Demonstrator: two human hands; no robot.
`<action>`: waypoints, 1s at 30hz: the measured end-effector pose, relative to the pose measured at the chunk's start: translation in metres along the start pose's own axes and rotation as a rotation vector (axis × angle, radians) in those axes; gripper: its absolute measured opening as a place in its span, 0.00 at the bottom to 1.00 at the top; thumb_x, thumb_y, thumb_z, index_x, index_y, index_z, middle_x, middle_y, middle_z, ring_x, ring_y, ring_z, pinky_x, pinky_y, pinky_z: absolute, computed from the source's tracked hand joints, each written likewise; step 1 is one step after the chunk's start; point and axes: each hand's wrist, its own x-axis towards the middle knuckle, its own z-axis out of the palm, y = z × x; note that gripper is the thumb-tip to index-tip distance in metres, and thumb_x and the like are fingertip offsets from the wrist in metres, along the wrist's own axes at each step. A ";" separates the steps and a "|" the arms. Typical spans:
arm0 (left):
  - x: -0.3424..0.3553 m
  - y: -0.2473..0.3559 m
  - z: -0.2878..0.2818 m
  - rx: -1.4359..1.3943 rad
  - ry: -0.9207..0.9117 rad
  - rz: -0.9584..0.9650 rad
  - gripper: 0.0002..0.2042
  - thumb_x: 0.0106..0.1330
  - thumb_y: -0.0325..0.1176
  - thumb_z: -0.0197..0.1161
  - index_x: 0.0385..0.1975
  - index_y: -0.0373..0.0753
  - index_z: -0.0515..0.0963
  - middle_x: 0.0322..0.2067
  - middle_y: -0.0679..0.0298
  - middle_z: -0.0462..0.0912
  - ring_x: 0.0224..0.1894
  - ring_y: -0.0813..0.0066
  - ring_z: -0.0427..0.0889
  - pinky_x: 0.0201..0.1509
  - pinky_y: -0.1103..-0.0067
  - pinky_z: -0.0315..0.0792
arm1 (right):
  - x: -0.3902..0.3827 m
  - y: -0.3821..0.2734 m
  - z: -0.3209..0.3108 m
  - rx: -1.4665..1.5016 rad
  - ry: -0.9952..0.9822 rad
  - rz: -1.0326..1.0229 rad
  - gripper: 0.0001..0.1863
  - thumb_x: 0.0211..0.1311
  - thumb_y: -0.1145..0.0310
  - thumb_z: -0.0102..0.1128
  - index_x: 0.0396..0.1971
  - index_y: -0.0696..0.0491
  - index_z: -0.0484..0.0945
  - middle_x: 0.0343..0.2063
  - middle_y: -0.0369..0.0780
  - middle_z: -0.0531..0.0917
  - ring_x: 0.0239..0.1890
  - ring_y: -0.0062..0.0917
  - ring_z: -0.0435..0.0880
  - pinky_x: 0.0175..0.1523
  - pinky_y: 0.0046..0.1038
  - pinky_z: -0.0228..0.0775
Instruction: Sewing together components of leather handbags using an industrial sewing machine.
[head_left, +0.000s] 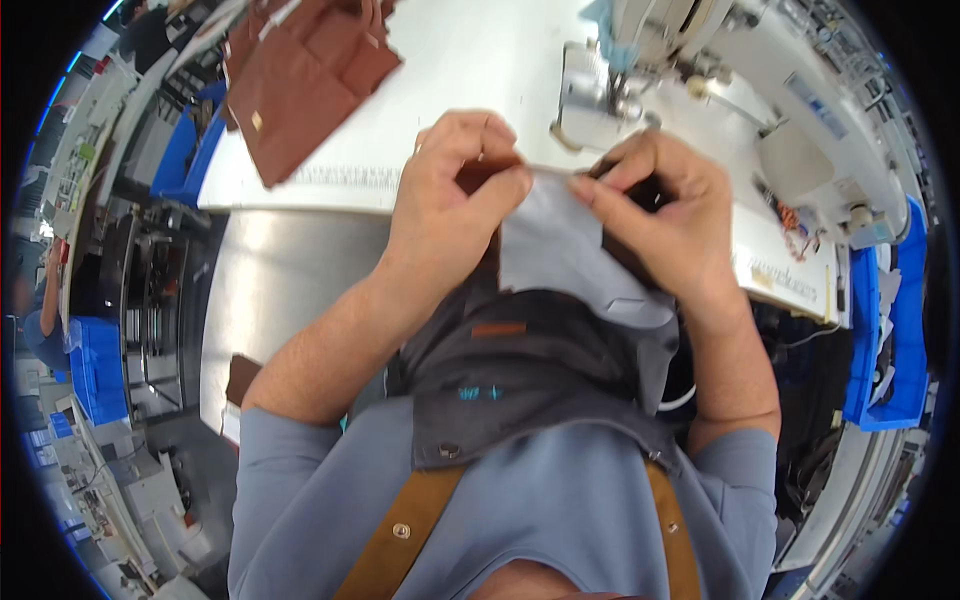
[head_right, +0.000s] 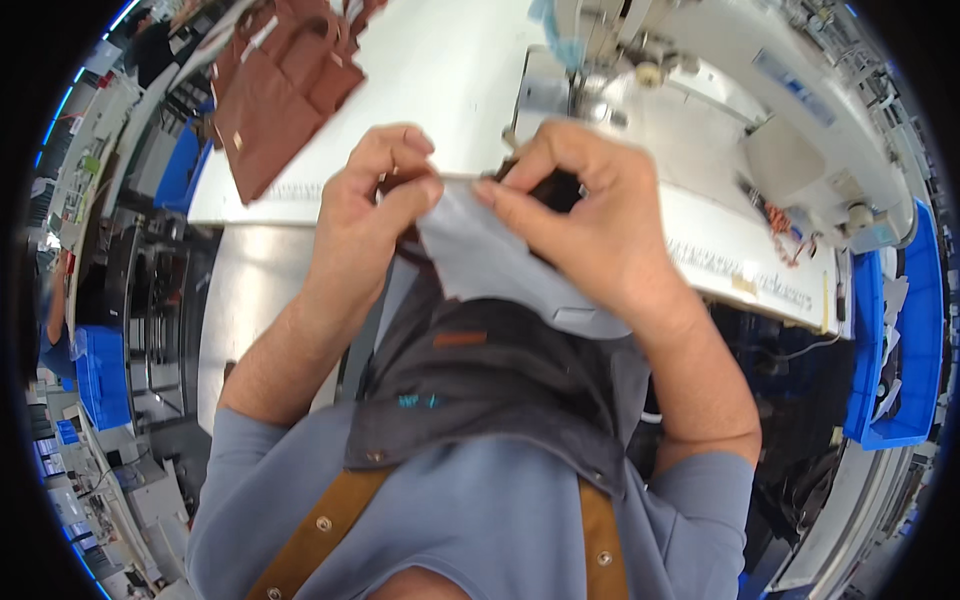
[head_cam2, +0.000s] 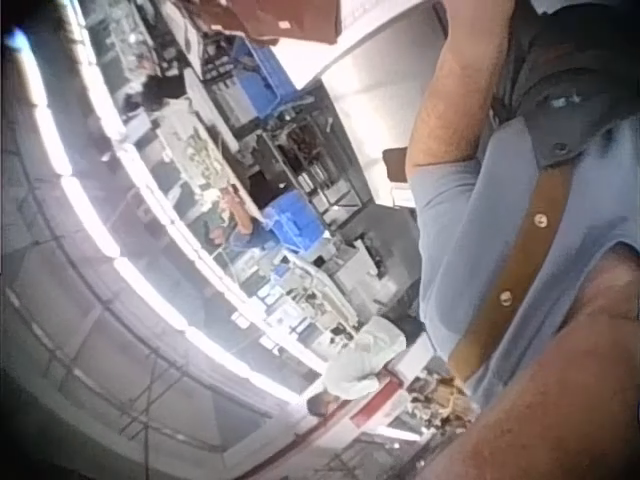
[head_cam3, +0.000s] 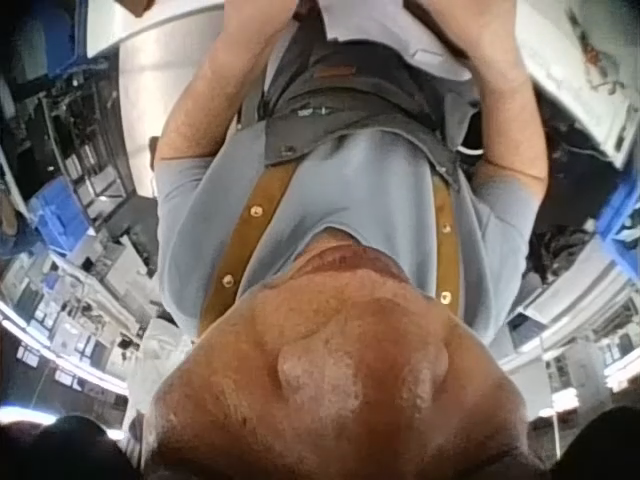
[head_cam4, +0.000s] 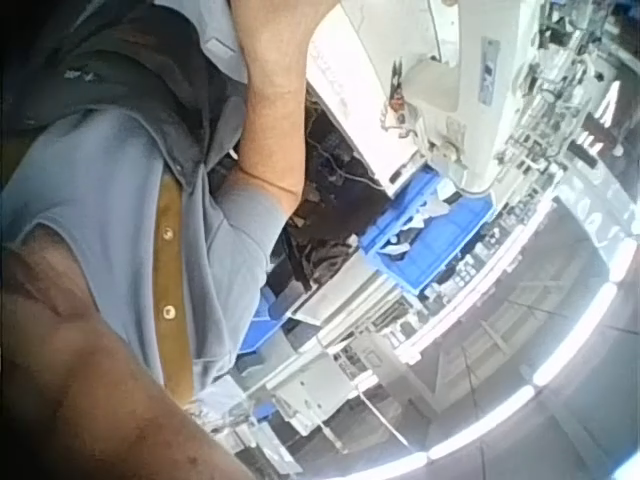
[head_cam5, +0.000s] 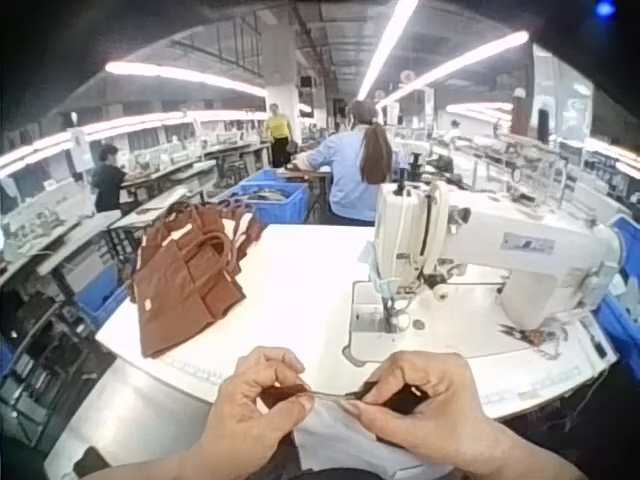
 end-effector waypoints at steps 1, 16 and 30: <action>0.010 0.001 -0.003 0.027 0.015 0.055 0.03 0.60 0.22 0.63 0.32 0.36 0.78 0.47 0.67 0.73 0.41 0.83 0.72 0.47 0.83 0.66 | 0.004 0.006 0.003 0.009 0.018 -0.018 0.10 0.55 0.76 0.73 0.23 0.57 0.77 0.22 0.32 0.80 0.28 0.12 0.76 0.34 0.18 0.68; 0.128 -0.049 0.054 1.155 -0.508 0.542 0.03 0.54 0.31 0.68 0.27 0.49 0.85 0.47 0.72 0.77 0.61 0.69 0.71 0.72 0.51 0.49 | 0.003 0.094 -0.003 -0.443 -0.011 -0.036 0.06 0.55 0.74 0.71 0.33 0.56 0.85 0.30 0.45 0.85 0.31 0.39 0.84 0.41 0.38 0.77; 0.138 -0.084 0.064 0.775 -0.540 0.318 0.06 0.58 0.34 0.67 0.35 0.52 0.83 0.54 0.68 0.74 0.63 0.62 0.69 0.68 0.55 0.52 | 0.001 0.093 -0.045 -0.675 -0.250 -0.268 0.15 0.55 0.66 0.71 0.44 0.50 0.88 0.47 0.35 0.85 0.52 0.31 0.78 0.54 0.35 0.69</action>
